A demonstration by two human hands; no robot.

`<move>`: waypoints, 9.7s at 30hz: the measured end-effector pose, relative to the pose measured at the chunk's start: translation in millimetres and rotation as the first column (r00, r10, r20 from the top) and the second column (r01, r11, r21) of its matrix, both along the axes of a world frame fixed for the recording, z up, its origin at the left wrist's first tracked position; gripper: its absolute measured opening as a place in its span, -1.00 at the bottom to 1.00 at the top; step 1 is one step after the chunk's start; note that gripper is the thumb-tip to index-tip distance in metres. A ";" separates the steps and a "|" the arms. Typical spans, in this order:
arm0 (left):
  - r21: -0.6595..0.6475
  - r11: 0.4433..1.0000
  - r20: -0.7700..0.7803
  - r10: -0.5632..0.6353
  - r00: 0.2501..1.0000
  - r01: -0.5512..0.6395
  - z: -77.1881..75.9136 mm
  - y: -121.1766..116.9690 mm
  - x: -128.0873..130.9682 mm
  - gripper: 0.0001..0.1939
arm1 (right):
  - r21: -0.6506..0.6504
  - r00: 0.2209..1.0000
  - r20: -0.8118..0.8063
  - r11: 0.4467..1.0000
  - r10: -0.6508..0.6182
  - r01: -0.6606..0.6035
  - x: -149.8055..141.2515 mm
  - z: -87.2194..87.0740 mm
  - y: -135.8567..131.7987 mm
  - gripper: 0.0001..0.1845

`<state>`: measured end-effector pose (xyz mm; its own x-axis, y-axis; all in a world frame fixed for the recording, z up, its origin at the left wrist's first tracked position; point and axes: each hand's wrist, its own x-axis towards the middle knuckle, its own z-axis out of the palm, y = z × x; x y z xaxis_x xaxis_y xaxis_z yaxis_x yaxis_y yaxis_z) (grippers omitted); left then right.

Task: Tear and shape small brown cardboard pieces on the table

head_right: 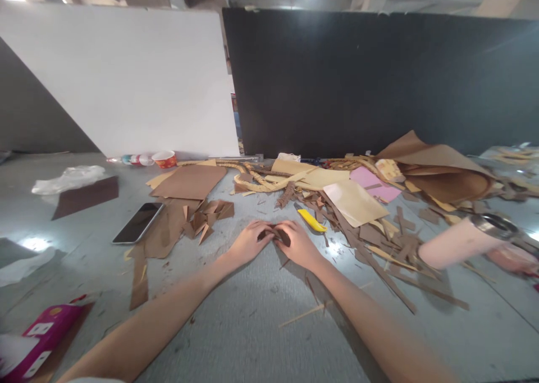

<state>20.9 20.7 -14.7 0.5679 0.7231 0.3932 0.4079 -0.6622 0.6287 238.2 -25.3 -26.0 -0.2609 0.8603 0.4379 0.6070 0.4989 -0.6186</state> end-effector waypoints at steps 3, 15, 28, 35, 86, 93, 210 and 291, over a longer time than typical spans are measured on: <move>0.010 1.000 -0.003 0.002 1.000 -0.002 -2.2 -0.1 0.3 -0.89 | 0.032 0.997 0.072 0.999 0.009 -0.012 0.1 -1.6 0.6 -0.78; -0.263 0.936 0.274 0.304 0.913 -0.233 -7.8 9.4 -2.5 -0.64 | 0.298 0.981 0.173 0.954 -0.084 0.029 -1.1 12.0 23.6 -0.88; -0.602 0.796 0.341 0.185 0.922 0.063 2.4 13.7 -9.9 -0.50 | 0.435 0.971 0.238 0.897 -0.034 -0.075 -9.7 15.7 -2.7 -0.87; -0.530 0.841 0.351 0.101 0.931 0.108 3.5 12.0 -11.8 -0.60 | 0.287 0.998 0.052 0.956 0.045 -0.058 -9.8 15.9 4.1 -0.90; -0.382 0.924 0.043 0.024 0.999 -0.006 15.1 -2.4 -7.7 -0.59 | -0.360 0.969 -0.244 0.925 0.031 -0.120 -6.8 21.7 13.0 -0.58; -0.384 0.923 0.035 0.046 0.998 -0.029 14.0 -2.8 -4.9 -0.58 | -0.337 0.973 -0.219 0.931 0.071 -0.143 -5.5 19.1 14.7 -0.50; 0.316 0.948 -0.464 0.125 0.877 0.033 7.7 -15.0 -3.2 -0.46 | 0.050 0.778 0.628 0.999 -0.033 0.002 -24.6 21.6 -3.9 -0.65; 0.246 0.960 -0.393 -0.028 0.919 0.135 3.4 -10.4 -3.0 -0.42 | 0.239 0.908 0.365 0.963 -0.206 0.123 -5.2 6.5 10.2 -0.65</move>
<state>17.9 10.3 -11.3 0.7648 0.5684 0.3034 0.5185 -0.8225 0.2339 233.1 -15.0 -19.5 -0.3068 0.8073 0.5042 0.8602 0.4618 -0.2161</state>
